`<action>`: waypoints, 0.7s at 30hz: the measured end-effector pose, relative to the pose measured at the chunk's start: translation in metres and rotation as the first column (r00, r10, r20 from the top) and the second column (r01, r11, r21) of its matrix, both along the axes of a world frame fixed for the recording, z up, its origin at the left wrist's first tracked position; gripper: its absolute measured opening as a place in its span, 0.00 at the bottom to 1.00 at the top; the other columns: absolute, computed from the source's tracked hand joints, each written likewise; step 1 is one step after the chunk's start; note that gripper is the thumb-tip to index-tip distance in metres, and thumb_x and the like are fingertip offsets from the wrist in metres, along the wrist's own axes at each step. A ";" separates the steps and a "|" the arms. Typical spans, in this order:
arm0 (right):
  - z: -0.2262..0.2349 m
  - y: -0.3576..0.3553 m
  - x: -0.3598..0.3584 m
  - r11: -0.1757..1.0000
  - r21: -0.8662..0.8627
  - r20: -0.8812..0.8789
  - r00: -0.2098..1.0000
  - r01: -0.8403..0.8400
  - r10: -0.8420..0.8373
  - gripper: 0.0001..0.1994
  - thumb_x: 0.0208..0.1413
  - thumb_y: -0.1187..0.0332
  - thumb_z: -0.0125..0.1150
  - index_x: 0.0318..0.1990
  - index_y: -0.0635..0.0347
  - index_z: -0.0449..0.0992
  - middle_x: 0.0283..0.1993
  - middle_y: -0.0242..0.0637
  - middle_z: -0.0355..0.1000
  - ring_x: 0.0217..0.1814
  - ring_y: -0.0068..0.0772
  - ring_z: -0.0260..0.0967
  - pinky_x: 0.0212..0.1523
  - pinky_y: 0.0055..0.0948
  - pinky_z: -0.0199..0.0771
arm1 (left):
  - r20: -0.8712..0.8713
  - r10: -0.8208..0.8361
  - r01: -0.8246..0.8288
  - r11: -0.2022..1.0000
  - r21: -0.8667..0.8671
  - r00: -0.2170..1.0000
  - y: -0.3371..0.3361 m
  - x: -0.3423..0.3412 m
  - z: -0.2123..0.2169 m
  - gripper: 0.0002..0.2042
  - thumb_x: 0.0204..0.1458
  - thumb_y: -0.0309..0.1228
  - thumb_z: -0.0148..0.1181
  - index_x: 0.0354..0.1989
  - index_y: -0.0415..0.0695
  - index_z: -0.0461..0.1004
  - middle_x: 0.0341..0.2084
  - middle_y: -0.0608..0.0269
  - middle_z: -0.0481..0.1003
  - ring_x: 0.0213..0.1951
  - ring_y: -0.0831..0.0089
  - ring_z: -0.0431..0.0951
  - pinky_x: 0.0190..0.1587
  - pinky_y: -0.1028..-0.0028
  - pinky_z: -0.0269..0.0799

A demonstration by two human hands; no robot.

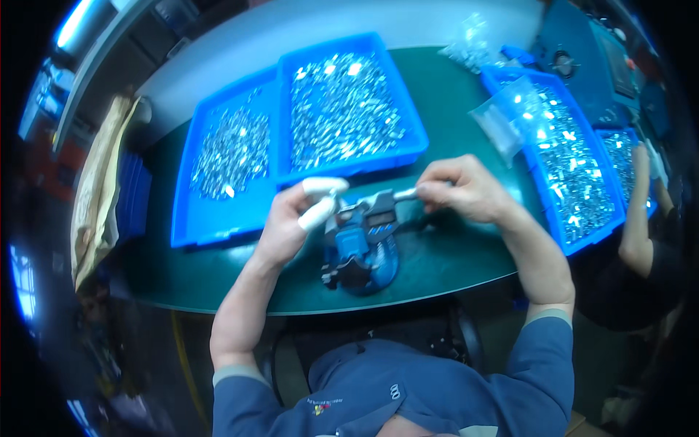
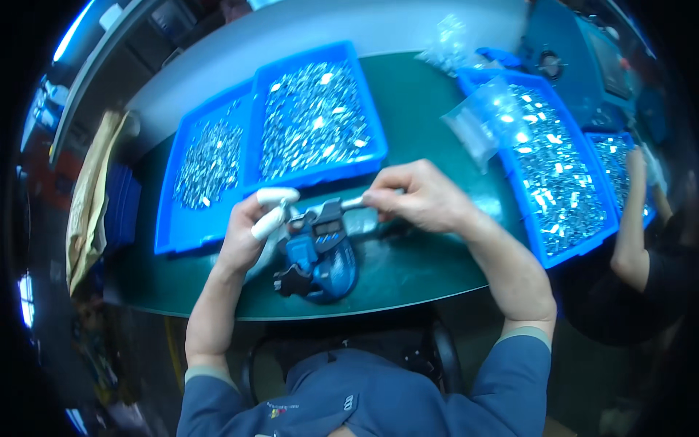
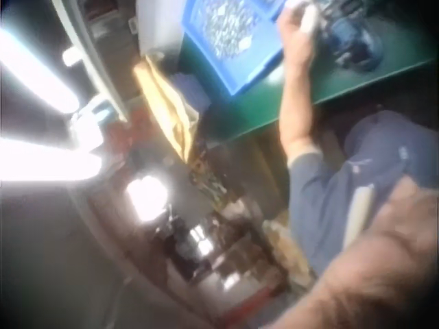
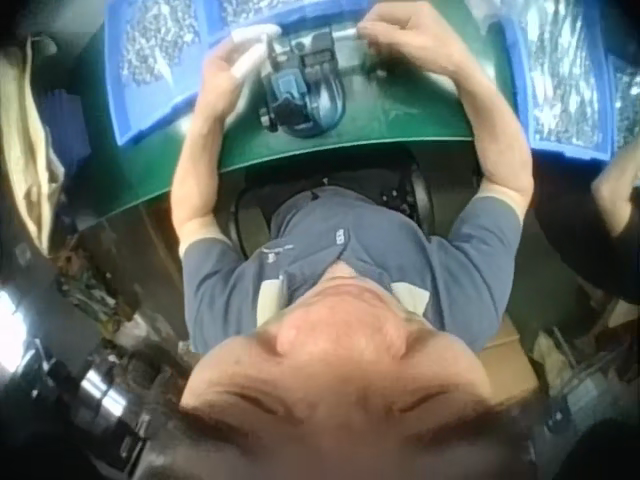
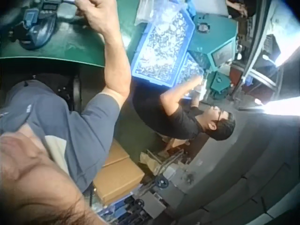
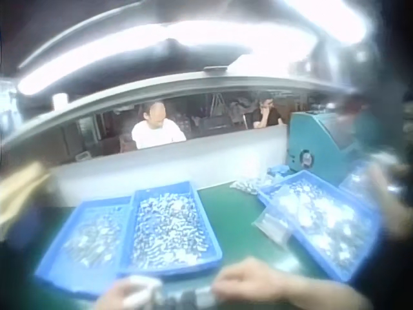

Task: The person picks up metal parts from a tray, measures each one using a mounted digital micrometer, and returns them to a tray.

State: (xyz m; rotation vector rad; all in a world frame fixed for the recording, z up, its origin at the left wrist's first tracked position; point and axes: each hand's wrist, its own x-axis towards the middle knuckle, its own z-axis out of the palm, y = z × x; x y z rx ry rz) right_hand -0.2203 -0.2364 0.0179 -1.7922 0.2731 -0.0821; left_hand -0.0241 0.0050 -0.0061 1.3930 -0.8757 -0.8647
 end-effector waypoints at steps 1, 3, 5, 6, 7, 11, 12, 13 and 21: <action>0.002 -0.001 -0.003 1.000 0.009 0.016 1.000 0.004 -0.004 0.10 0.60 0.65 0.63 0.37 0.65 0.81 0.28 0.33 0.77 0.30 0.19 0.74 0.32 0.19 0.72 | -0.013 0.000 0.000 1.000 -0.001 1.000 -0.003 -0.001 0.000 0.15 0.59 0.29 0.60 0.53 0.37 0.75 0.37 0.60 0.78 0.39 0.72 0.81 0.42 0.73 0.77; 0.001 0.000 -0.001 1.000 0.004 0.039 0.999 -0.004 0.004 0.11 0.60 0.65 0.63 0.37 0.66 0.80 0.28 0.33 0.77 0.30 0.18 0.73 0.31 0.19 0.71 | -0.040 0.008 -0.008 1.000 0.011 0.999 -0.001 -0.001 0.004 0.14 0.60 0.29 0.60 0.53 0.37 0.75 0.36 0.62 0.78 0.38 0.72 0.81 0.42 0.74 0.77; 0.000 -0.001 0.001 1.000 -0.012 0.031 0.999 0.017 -0.016 0.11 0.59 0.65 0.64 0.37 0.66 0.80 0.28 0.33 0.77 0.31 0.18 0.72 0.32 0.19 0.69 | -0.043 0.003 -0.003 1.000 0.012 0.999 -0.003 0.000 0.005 0.13 0.60 0.28 0.59 0.52 0.38 0.75 0.35 0.61 0.78 0.37 0.73 0.81 0.41 0.75 0.77; 0.000 0.000 0.001 1.000 -0.003 0.024 1.000 0.007 -0.007 0.11 0.59 0.65 0.64 0.37 0.66 0.80 0.28 0.33 0.77 0.31 0.18 0.72 0.32 0.19 0.69 | -0.037 0.004 -0.004 1.000 0.009 0.999 -0.003 -0.001 0.004 0.13 0.60 0.28 0.59 0.51 0.38 0.76 0.35 0.61 0.78 0.37 0.74 0.81 0.40 0.75 0.76; 0.000 0.001 0.000 0.999 -0.046 0.039 0.999 0.009 -0.007 0.11 0.57 0.65 0.66 0.37 0.66 0.80 0.29 0.32 0.77 0.31 0.18 0.72 0.33 0.19 0.69 | -0.041 0.011 -0.010 1.000 0.016 0.999 -0.003 -0.001 0.003 0.13 0.60 0.28 0.59 0.51 0.38 0.76 0.35 0.61 0.78 0.37 0.74 0.81 0.40 0.75 0.76; 0.002 0.003 -0.001 0.993 -0.117 0.039 0.999 0.019 -0.015 0.12 0.54 0.63 0.69 0.37 0.66 0.81 0.30 0.31 0.77 0.32 0.16 0.70 0.34 0.20 0.68 | -0.045 0.020 -0.020 1.000 -0.003 0.999 -0.002 -0.003 0.001 0.11 0.60 0.27 0.59 0.50 0.39 0.76 0.33 0.62 0.79 0.36 0.75 0.81 0.39 0.77 0.75; 0.001 0.003 0.000 0.993 -0.114 0.038 0.999 0.016 -0.012 0.12 0.54 0.63 0.69 0.37 0.66 0.81 0.30 0.31 0.77 0.32 0.16 0.70 0.34 0.20 0.68 | -0.039 0.024 -0.025 1.000 -0.009 0.999 -0.001 -0.003 0.001 0.11 0.59 0.26 0.59 0.50 0.39 0.76 0.32 0.63 0.79 0.35 0.75 0.81 0.38 0.77 0.75; 0.000 0.003 -0.001 0.994 -0.111 0.034 0.999 0.020 -0.016 0.13 0.54 0.63 0.69 0.37 0.66 0.81 0.30 0.31 0.77 0.32 0.16 0.70 0.33 0.19 0.68 | -0.043 0.024 -0.025 1.000 -0.007 0.999 -0.001 -0.004 0.000 0.11 0.59 0.26 0.59 0.50 0.39 0.76 0.32 0.63 0.79 0.35 0.75 0.81 0.38 0.77 0.75; -0.003 0.003 -0.002 0.993 -0.117 0.060 0.998 0.018 -0.011 0.14 0.57 0.60 0.67 0.36 0.65 0.80 0.28 0.31 0.76 0.30 0.18 0.72 0.32 0.19 0.69 | -0.041 0.005 -0.005 1.000 -0.013 0.999 0.000 -0.001 -0.002 0.10 0.59 0.26 0.61 0.48 0.42 0.77 0.34 0.62 0.79 0.39 0.72 0.83 0.34 0.78 0.76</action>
